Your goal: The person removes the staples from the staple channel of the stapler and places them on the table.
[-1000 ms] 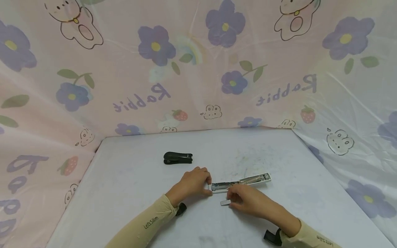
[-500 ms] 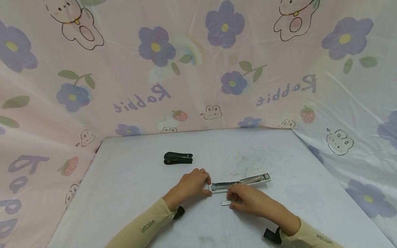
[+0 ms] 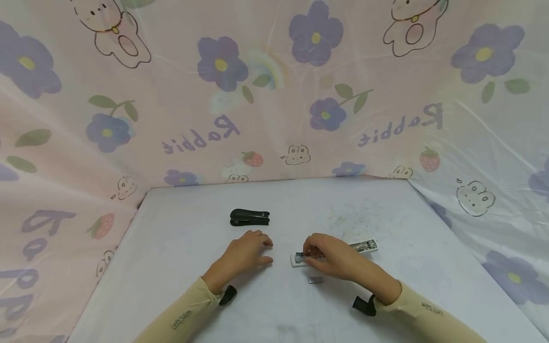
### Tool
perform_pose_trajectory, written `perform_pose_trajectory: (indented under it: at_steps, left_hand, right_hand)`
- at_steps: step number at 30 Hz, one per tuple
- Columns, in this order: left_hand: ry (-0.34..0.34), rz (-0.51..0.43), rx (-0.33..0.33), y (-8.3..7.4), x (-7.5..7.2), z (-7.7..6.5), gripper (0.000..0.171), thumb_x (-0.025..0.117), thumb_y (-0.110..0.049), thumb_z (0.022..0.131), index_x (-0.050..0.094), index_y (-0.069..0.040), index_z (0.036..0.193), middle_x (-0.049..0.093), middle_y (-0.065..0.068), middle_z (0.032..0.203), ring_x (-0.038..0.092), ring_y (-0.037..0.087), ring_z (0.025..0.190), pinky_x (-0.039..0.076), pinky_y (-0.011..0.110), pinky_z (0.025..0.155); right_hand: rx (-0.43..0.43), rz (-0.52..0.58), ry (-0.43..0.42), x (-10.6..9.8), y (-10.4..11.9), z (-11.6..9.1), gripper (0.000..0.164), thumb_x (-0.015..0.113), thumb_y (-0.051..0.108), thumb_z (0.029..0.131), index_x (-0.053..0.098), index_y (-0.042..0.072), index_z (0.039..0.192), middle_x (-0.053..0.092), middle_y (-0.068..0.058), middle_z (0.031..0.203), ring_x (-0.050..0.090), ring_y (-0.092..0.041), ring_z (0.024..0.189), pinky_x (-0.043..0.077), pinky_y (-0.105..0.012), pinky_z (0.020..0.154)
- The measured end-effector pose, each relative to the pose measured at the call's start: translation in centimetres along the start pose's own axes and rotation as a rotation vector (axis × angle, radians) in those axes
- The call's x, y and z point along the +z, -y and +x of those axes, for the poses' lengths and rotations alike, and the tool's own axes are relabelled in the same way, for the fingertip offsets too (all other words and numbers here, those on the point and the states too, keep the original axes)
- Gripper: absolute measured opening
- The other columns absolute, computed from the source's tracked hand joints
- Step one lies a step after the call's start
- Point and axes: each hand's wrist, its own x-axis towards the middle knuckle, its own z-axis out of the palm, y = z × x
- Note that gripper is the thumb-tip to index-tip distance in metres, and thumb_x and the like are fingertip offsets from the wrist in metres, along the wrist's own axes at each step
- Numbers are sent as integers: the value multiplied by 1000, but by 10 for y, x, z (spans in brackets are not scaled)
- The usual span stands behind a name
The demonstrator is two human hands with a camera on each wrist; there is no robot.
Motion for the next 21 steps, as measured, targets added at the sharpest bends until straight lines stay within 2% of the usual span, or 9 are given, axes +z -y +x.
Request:
perform_pose_trajectory:
  at_steps: [7,11,17,21]
  left_hand:
    - [-60,-54,-142,32,-12,-16,31,87,-33,92,76,-19,118,71,-3,118,65,28,120,59,54,84]
    - [-104,-79,-234,52,-20,-20,30,87,-32,93,76,-17,117,71,0,116,66,29,114,59,52,81]
    - [-124,-105,-308,75,-34,-20,34,84,-31,95,74,-12,121,71,6,118,66,31,112,58,53,84]
    - [-124,-106,-343,89,-38,-16,40,83,-33,96,72,-8,126,70,9,122,65,35,116,57,57,87]
  right_hand:
    - [-30,-7,-49,3,4,26,21,81,17,98,71,9,114,66,4,100,62,-17,91,54,-30,79]
    - [-20,-9,-63,5,7,43,23,81,19,98,71,9,116,69,-1,105,63,-20,97,54,-33,85]
    - [-16,-4,-78,8,12,76,26,81,20,98,70,10,119,70,-5,111,65,-26,103,55,-37,90]
    - [-21,-29,-85,10,17,97,29,82,21,98,70,8,121,70,-4,114,65,-22,105,55,-37,93]
